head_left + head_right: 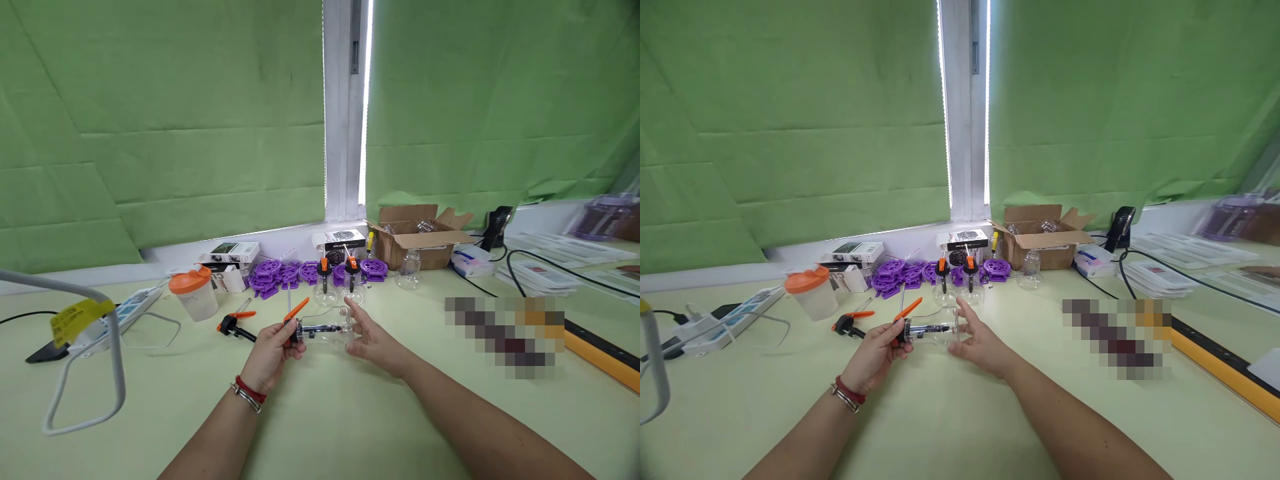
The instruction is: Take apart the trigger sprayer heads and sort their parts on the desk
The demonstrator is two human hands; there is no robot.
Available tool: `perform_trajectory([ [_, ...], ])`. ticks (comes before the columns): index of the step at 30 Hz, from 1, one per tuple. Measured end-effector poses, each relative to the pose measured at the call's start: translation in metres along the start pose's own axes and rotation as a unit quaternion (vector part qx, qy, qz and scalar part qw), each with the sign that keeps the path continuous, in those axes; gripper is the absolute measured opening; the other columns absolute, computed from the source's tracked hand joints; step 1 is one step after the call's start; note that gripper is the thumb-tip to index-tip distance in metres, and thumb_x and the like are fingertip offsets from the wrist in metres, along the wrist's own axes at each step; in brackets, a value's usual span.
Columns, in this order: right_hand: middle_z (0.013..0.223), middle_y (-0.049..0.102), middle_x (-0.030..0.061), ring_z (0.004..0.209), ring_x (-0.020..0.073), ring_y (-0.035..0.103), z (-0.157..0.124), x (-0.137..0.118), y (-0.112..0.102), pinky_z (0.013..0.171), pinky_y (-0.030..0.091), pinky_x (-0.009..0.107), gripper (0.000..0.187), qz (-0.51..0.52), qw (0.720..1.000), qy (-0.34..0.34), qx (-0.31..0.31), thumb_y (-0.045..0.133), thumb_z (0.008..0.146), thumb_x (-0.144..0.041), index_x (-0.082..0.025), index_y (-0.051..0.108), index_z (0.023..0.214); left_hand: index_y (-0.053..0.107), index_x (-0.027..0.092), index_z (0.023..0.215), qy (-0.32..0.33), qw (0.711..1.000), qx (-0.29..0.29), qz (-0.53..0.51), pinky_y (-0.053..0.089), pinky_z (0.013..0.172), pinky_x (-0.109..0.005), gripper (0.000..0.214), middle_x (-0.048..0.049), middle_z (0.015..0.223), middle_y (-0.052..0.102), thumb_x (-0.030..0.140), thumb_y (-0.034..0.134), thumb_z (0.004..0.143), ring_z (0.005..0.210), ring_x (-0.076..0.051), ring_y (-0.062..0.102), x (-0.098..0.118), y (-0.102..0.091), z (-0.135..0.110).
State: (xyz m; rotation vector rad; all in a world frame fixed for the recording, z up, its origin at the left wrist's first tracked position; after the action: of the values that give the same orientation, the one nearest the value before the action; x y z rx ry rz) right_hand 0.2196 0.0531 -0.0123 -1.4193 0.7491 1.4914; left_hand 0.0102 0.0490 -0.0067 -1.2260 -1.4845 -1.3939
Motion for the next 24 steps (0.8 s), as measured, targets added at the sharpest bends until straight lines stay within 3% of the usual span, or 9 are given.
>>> perform_trajectory([
  [2, 0.144, 0.028, 0.0087, 0.119, 0.0251, 0.044, -0.003, -0.015, -0.001, 0.089, 0.044, 0.038, 0.09, -0.101, 0.99, -0.098, 0.006, 0.074, 0.066, -0.041, -0.036, 0.023, 0.141, 0.063, 0.01, 0.074, 0.0, 1.0, -0.003, 0.0, 0.046, 0.044, -0.019, 0.033, -0.0045, 0.059, 0.063, 0.042, 0.07, 0.07, 0.05, -0.011, 0.057, 0.0, 0.0, 0.0],
  [4, 0.141, 0.033, 0.0078, 0.119, 0.0257, 0.042, -0.007, -0.026, 0.0, 0.09, 0.043, 0.039, 0.081, -0.171, 0.971, -0.17, 0.011, 0.073, 0.068, -0.035, -0.035, 0.032, 0.138, 0.063, 0.01, 0.074, 0.0, 1.0, -0.011, 0.001, 0.045, 0.042, -0.019, 0.034, -0.0045, 0.059, 0.063, 0.044, 0.068, 0.071, 0.049, -0.01, 0.057, 0.0, 0.0, 0.001],
  [7, 0.133, 0.042, 0.009, 0.108, 0.0246, 0.048, -0.007, -0.03, -0.002, 0.082, 0.046, 0.038, 0.077, -0.197, 0.961, -0.195, 0.022, 0.072, 0.069, -0.035, -0.033, 0.036, 0.137, 0.064, 0.011, 0.074, -0.003, 1.0, -0.017, 0.004, 0.044, 0.042, -0.018, 0.034, -0.0044, 0.06, 0.064, 0.045, 0.067, 0.072, 0.049, -0.01, 0.057, 0.0, 0.0, 0.001],
  [9, 0.127, 0.047, 0.0095, 0.097, 0.0218, 0.052, -0.004, -0.025, -0.003, 0.076, 0.048, 0.035, 0.08, -0.175, 0.971, -0.161, 0.029, 0.074, 0.065, -0.037, -0.031, 0.037, 0.136, 0.064, 0.01, 0.076, -0.001, 1.0, -0.02, 0.006, 0.045, 0.044, -0.019, 0.034, -0.0046, 0.061, 0.064, 0.044, 0.069, 0.071, 0.05, -0.01, 0.058, 0.0, 0.0, 0.001],
  [12, 0.108, 0.057, 0.008, 0.076, 0.015, 0.057, 0.002, -0.004, -0.003, 0.063, 0.048, 0.028, 0.073, -0.066, 0.997, -0.046, 0.023, 0.072, 0.067, -0.045, -0.025, 0.042, 0.131, 0.064, 0.01, 0.079, 0.012, 0.999, -0.028, 0.018, 0.046, 0.046, -0.02, 0.035, -0.0048, 0.062, 0.065, 0.042, 0.072, 0.068, 0.052, -0.011, 0.059, 0.001, 0.002, 0.0],
  [15, 0.076, 0.061, 0.0037, 0.05, 0.0107, 0.055, 0.007, 0.021, 0.001, 0.043, 0.04, 0.022, 0.057, 0.064, 0.995, 0.078, -0.001, 0.048, 0.078, -0.063, -0.017, 0.053, 0.111, 0.063, 0.01, 0.078, 0.025, 0.998, -0.039, 0.042, 0.048, 0.049, -0.021, 0.034, -0.0044, 0.062, 0.064, 0.041, 0.073, 0.067, 0.053, -0.012, 0.06, 0.002, 0.006, -0.002],
  [18, 0.061, 0.059, 0.0047, 0.037, 0.0103, 0.05, 0.008, 0.035, 0.004, 0.034, 0.032, 0.02, 0.071, 0.107, 0.984, 0.14, -0.031, 0.025, 0.08, -0.074, -0.012, 0.058, 0.087, 0.062, 0.01, 0.078, 0.025, 0.998, -0.038, 0.038, 0.048, 0.048, -0.021, 0.034, -0.0043, 0.063, 0.064, 0.04, 0.072, 0.068, 0.053, -0.012, 0.06, 0.001, 0.008, -0.003],
  [21, 0.079, 0.065, 0.0112, 0.05, 0.0135, 0.058, 0.007, 0.03, -0.001, 0.039, 0.039, 0.022, 0.071, 0.104, 0.985, 0.135, -0.024, 0.029, 0.08, -0.072, -0.012, 0.057, 0.105, 0.062, 0.01, 0.078, 0.012, 1.0, -0.024, 0.015, 0.048, 0.047, -0.02, 0.033, -0.0042, 0.064, 0.064, 0.039, 0.072, 0.068, 0.052, -0.011, 0.06, 0.0, 0.006, -0.001],
  [24, 0.128, 0.049, 0.0143, 0.092, 0.0195, 0.059, 0.003, 0.01, -0.007, 0.064, 0.05, 0.028, 0.079, 0.056, 0.997, 0.052, 0.0, 0.065, 0.071, -0.054, -0.027, 0.031, 0.138, 0.062, 0.009, 0.077, 0.002, 1.0, -0.007, -0.004, 0.047, 0.046, -0.019, 0.032, -0.0038, 0.061, 0.063, 0.038, 0.072, 0.068, 0.051, -0.011, 0.059, 0.0, 0.002, 0.001],
])
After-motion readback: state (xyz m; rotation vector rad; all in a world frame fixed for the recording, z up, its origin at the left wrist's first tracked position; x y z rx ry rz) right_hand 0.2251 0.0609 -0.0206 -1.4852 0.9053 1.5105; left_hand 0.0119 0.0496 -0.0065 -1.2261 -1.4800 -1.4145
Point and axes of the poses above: each hand's wrist, its own z-axis towards the middle knuckle, its own y-axis out of the palm, x = y × z, the point moved 5 cm from there along z, towards the middle knuckle
